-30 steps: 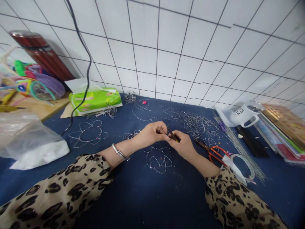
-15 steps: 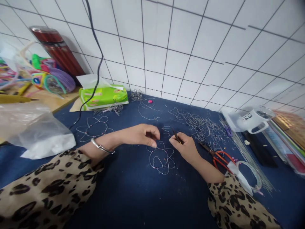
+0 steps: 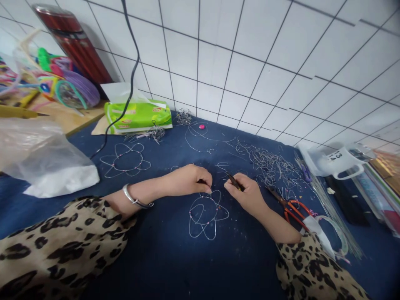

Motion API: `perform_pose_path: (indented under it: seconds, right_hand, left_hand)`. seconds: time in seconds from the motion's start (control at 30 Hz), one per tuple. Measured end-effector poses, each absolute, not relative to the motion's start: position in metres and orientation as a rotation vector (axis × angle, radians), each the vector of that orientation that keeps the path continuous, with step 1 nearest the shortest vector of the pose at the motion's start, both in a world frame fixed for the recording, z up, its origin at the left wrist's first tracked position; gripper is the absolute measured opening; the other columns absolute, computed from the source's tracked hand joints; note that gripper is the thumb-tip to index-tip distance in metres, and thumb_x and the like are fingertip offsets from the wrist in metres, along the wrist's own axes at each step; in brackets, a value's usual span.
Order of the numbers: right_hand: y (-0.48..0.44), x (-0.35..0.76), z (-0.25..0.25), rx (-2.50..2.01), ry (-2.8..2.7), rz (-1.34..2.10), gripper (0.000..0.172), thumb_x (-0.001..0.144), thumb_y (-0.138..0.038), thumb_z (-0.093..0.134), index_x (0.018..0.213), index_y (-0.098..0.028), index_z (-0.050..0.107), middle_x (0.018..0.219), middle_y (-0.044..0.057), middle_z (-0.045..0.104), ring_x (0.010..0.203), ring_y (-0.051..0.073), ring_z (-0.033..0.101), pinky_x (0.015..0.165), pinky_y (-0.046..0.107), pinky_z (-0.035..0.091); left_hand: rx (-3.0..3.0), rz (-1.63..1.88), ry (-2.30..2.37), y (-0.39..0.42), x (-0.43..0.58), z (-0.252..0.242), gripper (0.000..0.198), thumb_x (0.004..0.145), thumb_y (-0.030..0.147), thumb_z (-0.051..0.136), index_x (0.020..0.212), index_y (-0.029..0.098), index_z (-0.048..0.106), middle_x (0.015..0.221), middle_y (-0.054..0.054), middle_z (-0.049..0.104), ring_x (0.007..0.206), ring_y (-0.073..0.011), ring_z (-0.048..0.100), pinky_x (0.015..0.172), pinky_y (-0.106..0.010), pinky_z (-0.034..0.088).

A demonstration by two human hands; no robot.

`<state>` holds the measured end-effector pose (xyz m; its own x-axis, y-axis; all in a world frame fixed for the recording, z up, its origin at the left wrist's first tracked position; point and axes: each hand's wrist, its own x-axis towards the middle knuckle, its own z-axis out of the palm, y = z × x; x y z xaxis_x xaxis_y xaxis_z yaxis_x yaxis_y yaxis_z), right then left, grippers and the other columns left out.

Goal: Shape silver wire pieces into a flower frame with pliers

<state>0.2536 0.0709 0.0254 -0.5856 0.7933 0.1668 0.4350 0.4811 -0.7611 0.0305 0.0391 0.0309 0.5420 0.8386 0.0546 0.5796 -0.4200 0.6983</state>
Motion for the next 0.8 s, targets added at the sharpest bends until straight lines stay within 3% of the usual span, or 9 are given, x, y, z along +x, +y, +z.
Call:
perform_pose_path:
  seconds: [0.17,0.33,0.8]
  right_hand:
    - [0.071,0.254,0.026,-1.001,-2.242,0.926,0.014,0.079,-0.029,0.053,0.073,-0.018,0.058,0.069,0.0,0.051,0.064,0.011,0.048,0.062,0.023,0.038]
    - [0.073,0.255,0.022,-0.961,-2.273,0.897,0.012,0.079,-0.028,0.054,0.074,-0.018,0.058,0.07,0.0,0.052,0.066,0.012,0.049,0.063,0.024,0.038]
    - [0.073,0.255,0.018,-0.926,-2.305,0.895,0.012,0.077,-0.027,0.055,0.069,-0.017,0.055,0.071,0.0,0.05,0.066,0.011,0.049,0.063,0.024,0.038]
  left_hand:
    - [2.163,0.496,1.219,0.035,0.035,0.032,0.019,0.073,0.034,0.062,0.086,0.02,0.063,0.082,-0.001,0.06,0.07,-0.0126,0.055,0.062,-0.024,0.041]
    - [2.214,0.487,1.186,0.035,0.038,0.034,0.023,0.073,0.034,0.064,0.092,0.02,0.062,0.091,-0.003,0.059,0.086,-0.0175,0.054,0.074,-0.028,0.041]
    - [2.319,0.374,1.245,0.028,0.045,0.031,0.015,0.074,0.03,0.062,0.069,0.018,0.055,0.077,-0.002,0.054,0.078,-0.0168,0.05,0.067,-0.027,0.037]
